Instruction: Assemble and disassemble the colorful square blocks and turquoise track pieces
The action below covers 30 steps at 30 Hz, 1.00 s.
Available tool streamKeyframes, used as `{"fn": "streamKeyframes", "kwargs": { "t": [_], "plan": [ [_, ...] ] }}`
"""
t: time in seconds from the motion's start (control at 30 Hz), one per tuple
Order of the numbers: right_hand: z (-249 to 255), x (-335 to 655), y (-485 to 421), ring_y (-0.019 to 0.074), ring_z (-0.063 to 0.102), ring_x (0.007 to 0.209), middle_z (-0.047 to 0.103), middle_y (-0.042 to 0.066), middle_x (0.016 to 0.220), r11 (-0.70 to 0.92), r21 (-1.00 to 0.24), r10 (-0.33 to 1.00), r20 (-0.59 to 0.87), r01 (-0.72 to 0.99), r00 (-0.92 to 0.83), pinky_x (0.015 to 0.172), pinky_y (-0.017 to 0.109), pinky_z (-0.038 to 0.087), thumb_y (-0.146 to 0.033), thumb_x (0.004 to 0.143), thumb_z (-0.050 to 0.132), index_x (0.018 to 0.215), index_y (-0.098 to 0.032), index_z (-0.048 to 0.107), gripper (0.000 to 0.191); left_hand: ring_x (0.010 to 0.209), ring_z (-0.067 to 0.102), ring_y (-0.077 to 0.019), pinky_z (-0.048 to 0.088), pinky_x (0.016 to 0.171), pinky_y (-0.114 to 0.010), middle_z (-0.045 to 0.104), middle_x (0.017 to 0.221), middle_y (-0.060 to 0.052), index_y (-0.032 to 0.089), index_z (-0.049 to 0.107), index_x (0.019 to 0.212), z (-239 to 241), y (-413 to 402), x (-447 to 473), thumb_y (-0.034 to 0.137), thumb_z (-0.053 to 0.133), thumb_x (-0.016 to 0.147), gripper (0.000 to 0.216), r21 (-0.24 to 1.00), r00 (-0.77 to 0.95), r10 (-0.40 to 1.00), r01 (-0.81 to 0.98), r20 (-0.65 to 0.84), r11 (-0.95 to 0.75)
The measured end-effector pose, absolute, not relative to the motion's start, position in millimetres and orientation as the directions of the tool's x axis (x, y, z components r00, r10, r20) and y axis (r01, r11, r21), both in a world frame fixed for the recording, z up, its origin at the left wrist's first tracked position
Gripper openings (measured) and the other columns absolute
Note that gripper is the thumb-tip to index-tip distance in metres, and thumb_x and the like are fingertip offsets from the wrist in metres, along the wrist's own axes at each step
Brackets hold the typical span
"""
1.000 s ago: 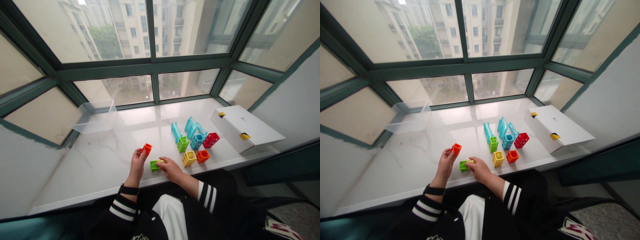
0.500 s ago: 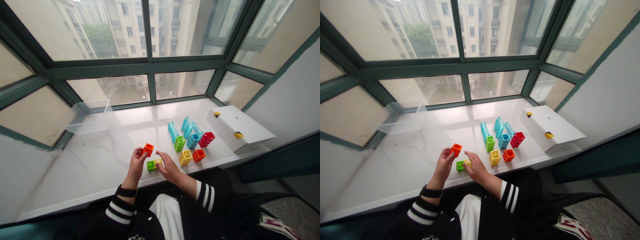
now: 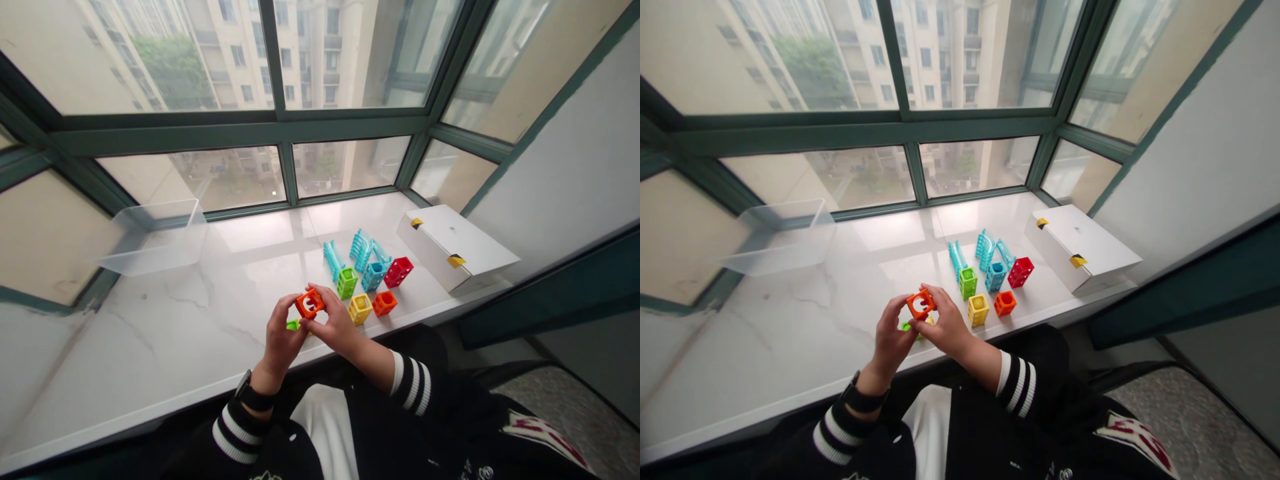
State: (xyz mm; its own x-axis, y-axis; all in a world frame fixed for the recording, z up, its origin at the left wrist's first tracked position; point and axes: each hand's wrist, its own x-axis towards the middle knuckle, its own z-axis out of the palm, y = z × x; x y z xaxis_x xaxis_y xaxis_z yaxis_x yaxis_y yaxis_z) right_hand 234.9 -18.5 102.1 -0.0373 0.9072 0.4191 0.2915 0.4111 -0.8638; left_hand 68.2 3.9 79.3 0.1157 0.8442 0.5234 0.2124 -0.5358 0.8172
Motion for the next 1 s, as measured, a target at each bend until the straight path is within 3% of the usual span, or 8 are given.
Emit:
{"fn": "streamKeyframes", "kwargs": {
  "t": [0.17, 0.27, 0.4, 0.53, 0.7, 1.0],
  "plan": [
    [135, 258, -23, 0.0311, 0.061, 0.134, 0.064, 0.012, 0.143, 0.488, -0.788, 0.855, 0.518, 0.375, -0.022, 0.118, 0.05, 0.049, -0.042, 0.091, 0.08, 0.154, -0.028, 0.052, 0.07, 0.135, 0.059, -0.0344, 0.044, 0.12, -0.054, 0.064, 0.143, -0.013, 0.028, 0.058, 0.145, 80, 9, 67, 0.034, 0.08, 0.088, 0.062, 0.776, 0.176, 0.819, 0.262, 0.546, -0.574],
    [152, 288, -25, 0.0316, 0.063, 0.131, 0.066, 0.013, 0.142, 0.47, -0.768, 0.837, 0.544, 0.436, 0.057, 0.117, 0.051, 0.05, -0.047, 0.093, 0.078, 0.154, -0.026, 0.052, 0.07, 0.132, 0.059, -0.0356, 0.043, 0.118, -0.055, 0.066, 0.138, -0.014, 0.027, 0.061, 0.141, 58, 17, 64, 0.04, 0.073, 0.092, 0.052, 0.769, 0.232, 0.874, 0.415, 0.426, -0.485],
    [155, 344, -29, 0.0317, 0.064, 0.131, 0.065, 0.014, 0.143, 0.429, -0.757, 0.799, 0.573, 0.493, 0.183, 0.116, 0.052, 0.05, -0.049, 0.096, 0.075, 0.156, -0.024, 0.05, 0.07, 0.132, 0.057, -0.0389, 0.038, 0.118, -0.061, 0.064, 0.141, -0.017, 0.023, 0.059, 0.142, 22, 23, 64, 0.046, 0.075, 0.089, 0.06, 0.621, 0.36, 0.902, 0.657, 0.24, -0.427],
    [136, 398, -38, 0.0325, 0.063, 0.132, 0.065, 0.013, 0.144, 0.334, -0.742, 0.77, 0.571, 0.582, 0.287, 0.117, 0.054, 0.049, -0.048, 0.094, 0.077, 0.154, -0.025, 0.051, 0.07, 0.132, 0.057, -0.036, 0.035, 0.12, -0.058, 0.066, 0.139, -0.015, 0.021, 0.062, 0.136, 8, 19, 66, 0.04, 0.072, 0.092, 0.048, 0.4, 0.476, 0.877, 0.792, 0.067, -0.461],
    [98, 434, -53, 0.0338, 0.063, 0.133, 0.066, 0.014, 0.143, 0.196, -0.71, 0.761, 0.545, 0.676, 0.352, 0.117, 0.054, 0.049, -0.05, 0.093, 0.075, 0.147, -0.023, 0.059, 0.062, 0.12, 0.063, -0.0344, 0.047, 0.101, -0.049, 0.068, 0.13, -0.015, 0.019, 0.062, 0.134, 13, 16, 69, 0.043, 0.066, 0.098, 0.043, 0.246, 0.491, 0.871, 0.847, -0.019, -0.471],
    [40, 432, -54, 0.0339, 0.064, 0.13, 0.067, 0.016, 0.139, 0.099, -0.721, 0.836, 0.435, 0.686, 0.336, 0.114, 0.054, 0.051, -0.054, 0.092, 0.072, 0.144, -0.021, 0.061, 0.062, 0.114, 0.063, -0.0335, 0.046, 0.095, -0.046, 0.069, 0.123, -0.014, 0.019, 0.062, 0.134, 13, 15, 70, 0.045, 0.063, 0.1, 0.043, 0.217, 0.483, 0.876, 0.856, -0.015, -0.469]
  ]
}}
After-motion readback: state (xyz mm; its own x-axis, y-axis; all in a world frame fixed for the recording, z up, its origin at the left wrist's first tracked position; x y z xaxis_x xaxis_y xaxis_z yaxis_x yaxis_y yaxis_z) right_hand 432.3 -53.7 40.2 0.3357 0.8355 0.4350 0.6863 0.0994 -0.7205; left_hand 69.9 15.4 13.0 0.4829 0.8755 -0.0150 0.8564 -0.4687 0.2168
